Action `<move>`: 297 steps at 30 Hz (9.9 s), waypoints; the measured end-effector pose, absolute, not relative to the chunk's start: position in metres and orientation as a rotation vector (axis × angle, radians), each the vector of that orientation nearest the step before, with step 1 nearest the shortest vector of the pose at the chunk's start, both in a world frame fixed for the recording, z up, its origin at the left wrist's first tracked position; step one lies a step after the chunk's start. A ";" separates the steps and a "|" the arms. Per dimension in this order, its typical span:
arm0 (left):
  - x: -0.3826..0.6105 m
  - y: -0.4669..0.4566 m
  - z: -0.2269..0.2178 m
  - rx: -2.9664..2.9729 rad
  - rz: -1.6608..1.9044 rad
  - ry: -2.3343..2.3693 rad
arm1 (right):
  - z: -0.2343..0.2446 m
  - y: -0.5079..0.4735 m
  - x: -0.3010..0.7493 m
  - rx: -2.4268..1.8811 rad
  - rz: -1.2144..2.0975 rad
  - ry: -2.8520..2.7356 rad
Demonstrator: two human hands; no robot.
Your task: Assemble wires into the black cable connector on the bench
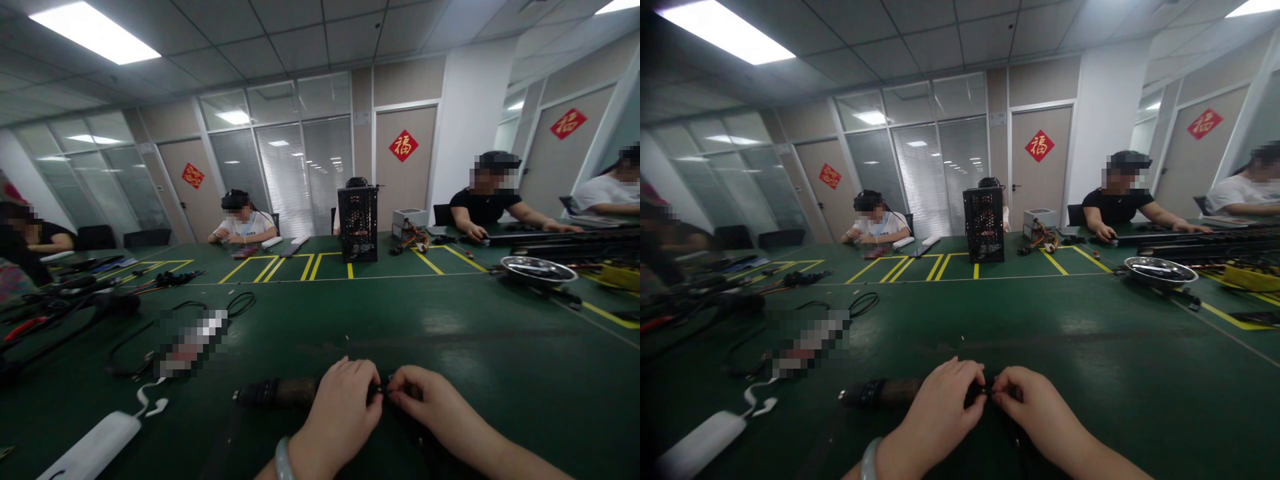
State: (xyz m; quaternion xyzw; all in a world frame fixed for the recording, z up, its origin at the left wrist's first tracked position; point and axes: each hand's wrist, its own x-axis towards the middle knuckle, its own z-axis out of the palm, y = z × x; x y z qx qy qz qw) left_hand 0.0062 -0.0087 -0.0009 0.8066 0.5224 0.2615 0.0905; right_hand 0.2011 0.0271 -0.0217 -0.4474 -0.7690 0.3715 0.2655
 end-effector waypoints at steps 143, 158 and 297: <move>0.000 -0.009 0.011 2.530 0.529 1.542 | -0.016 0.022 0.202 -1.236 0.878 -2.215; 0.002 -0.009 0.011 2.586 0.479 1.532 | -0.011 0.020 0.199 -1.269 0.880 -2.213; 0.008 -0.006 0.000 2.448 0.605 1.553 | -0.019 0.025 0.200 -1.274 1.071 -2.022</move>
